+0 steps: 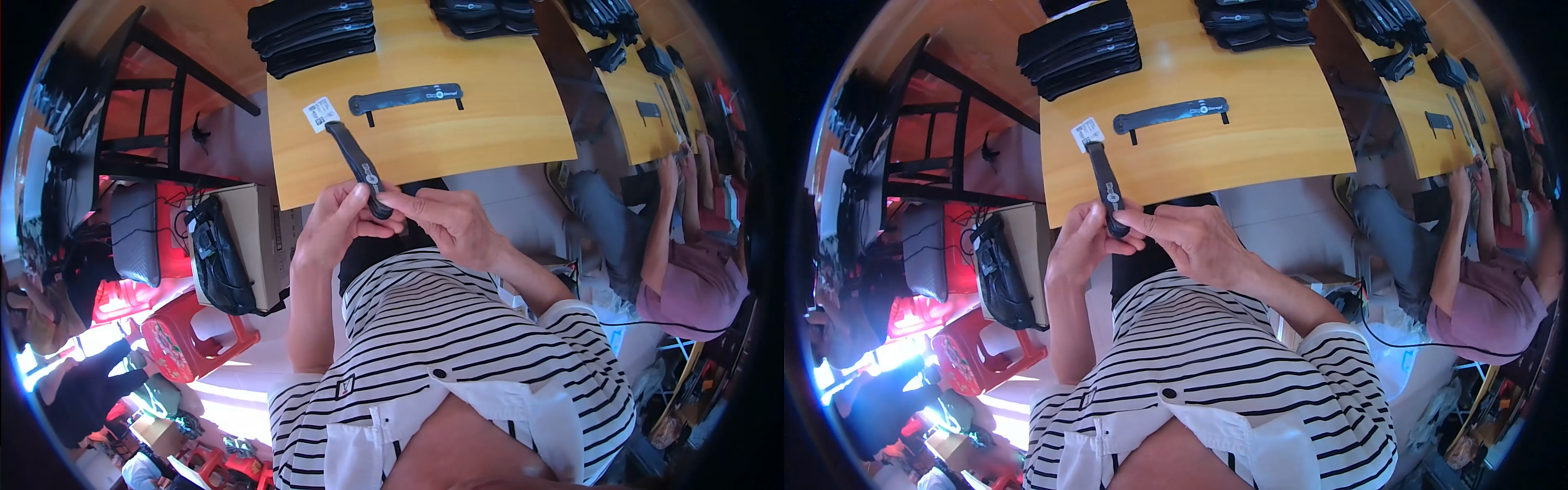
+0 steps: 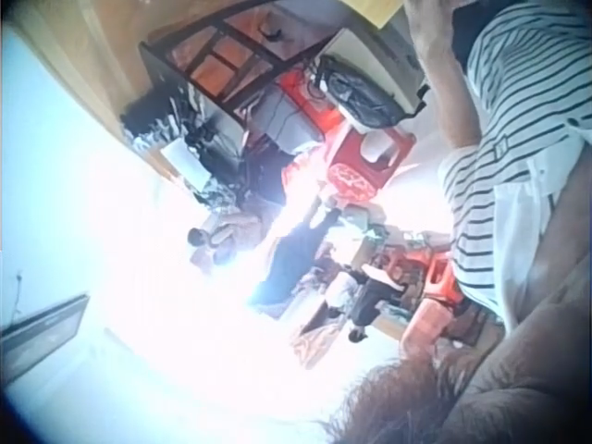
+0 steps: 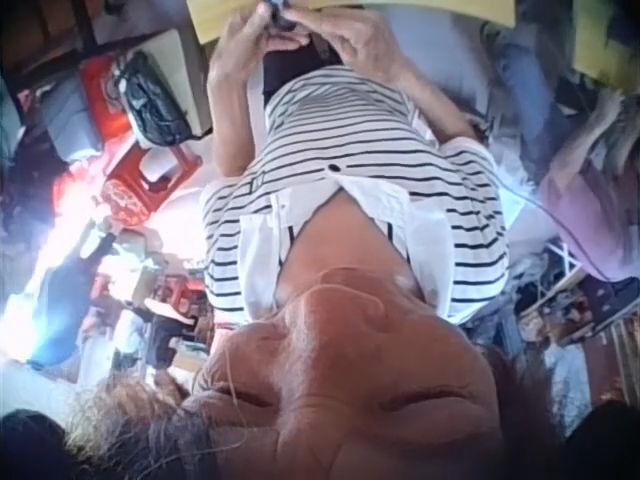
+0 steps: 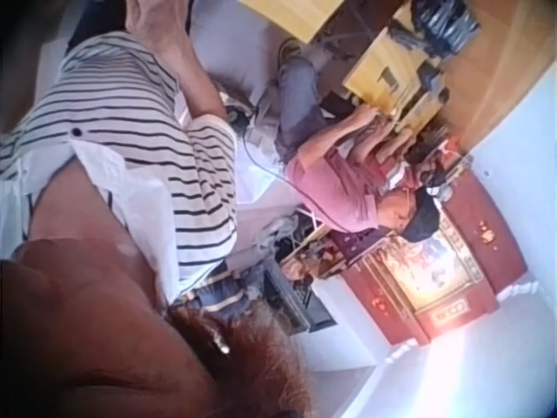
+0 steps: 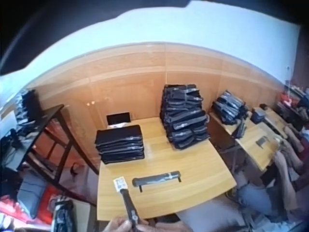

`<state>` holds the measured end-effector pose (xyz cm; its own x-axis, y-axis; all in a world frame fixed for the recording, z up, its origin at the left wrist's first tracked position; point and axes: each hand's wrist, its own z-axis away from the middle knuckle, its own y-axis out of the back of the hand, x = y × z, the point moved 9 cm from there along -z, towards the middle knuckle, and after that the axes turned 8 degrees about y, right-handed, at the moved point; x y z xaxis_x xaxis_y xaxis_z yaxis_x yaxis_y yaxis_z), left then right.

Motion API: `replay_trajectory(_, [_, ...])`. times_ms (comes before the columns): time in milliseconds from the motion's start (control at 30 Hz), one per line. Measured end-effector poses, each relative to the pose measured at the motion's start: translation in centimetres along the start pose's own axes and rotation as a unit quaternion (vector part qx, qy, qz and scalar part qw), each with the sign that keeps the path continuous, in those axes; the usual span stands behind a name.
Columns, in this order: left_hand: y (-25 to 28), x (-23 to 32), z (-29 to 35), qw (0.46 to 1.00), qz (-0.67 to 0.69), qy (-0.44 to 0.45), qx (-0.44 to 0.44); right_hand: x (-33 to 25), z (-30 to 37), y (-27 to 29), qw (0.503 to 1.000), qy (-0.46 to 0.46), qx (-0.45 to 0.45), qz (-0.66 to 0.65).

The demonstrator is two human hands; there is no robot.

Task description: Assembling components onto leather straps by attaching buckles and loops using small tools.

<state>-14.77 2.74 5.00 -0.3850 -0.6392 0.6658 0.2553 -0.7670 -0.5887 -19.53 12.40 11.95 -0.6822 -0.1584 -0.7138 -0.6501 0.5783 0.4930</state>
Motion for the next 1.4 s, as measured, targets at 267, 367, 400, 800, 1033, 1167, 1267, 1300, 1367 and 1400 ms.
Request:
replay_trajectory(267, [0.3,1.1,3.2,0.962,-0.232,-0.072,0.124,0.2,-0.2,-1.6,0.996,-0.043,-0.037,-0.069])
replay_trajectory(367, [0.4,0.7,3.3,0.974,-0.187,-0.060,0.117,1.1,0.3,-2.2,0.979,-0.102,-0.028,-0.176])
replay_trajectory(400, [0.4,0.5,3.3,0.976,-0.177,-0.058,0.110,1.7,0.7,-2.8,0.962,-0.153,-0.040,-0.224])
replay_trajectory(800, [0.3,0.7,4.8,0.932,-0.260,-0.139,0.210,0.5,0.2,-2.4,0.981,-0.133,-0.061,-0.126])
replay_trajectory(1033, [-0.2,1.1,4.5,0.928,-0.242,-0.182,0.219,2.6,1.1,-3.4,0.925,-0.210,-0.022,-0.316])
replay_trajectory(1167, [-0.6,1.4,4.6,0.903,-0.307,-0.193,0.229,2.8,1.2,-3.6,0.913,-0.220,-0.021,-0.343])
replay_trajectory(1267, [-0.3,1.5,4.7,0.904,-0.295,-0.188,0.248,2.8,1.4,-3.8,0.887,-0.241,-0.004,-0.395])
replay_trajectory(1300, [-0.5,1.7,4.8,0.892,-0.317,-0.202,0.249,2.9,1.6,-4.1,0.860,-0.266,0.000,-0.434])
replay_trajectory(1367, [-0.6,1.9,4.9,0.881,-0.339,-0.216,0.251,2.7,1.6,-4.1,0.841,-0.276,-0.003,-0.466])
replay_trajectory(1400, [-0.6,2.0,4.9,0.875,-0.348,-0.231,0.245,2.6,1.6,-4.2,0.820,-0.284,-0.007,-0.497])
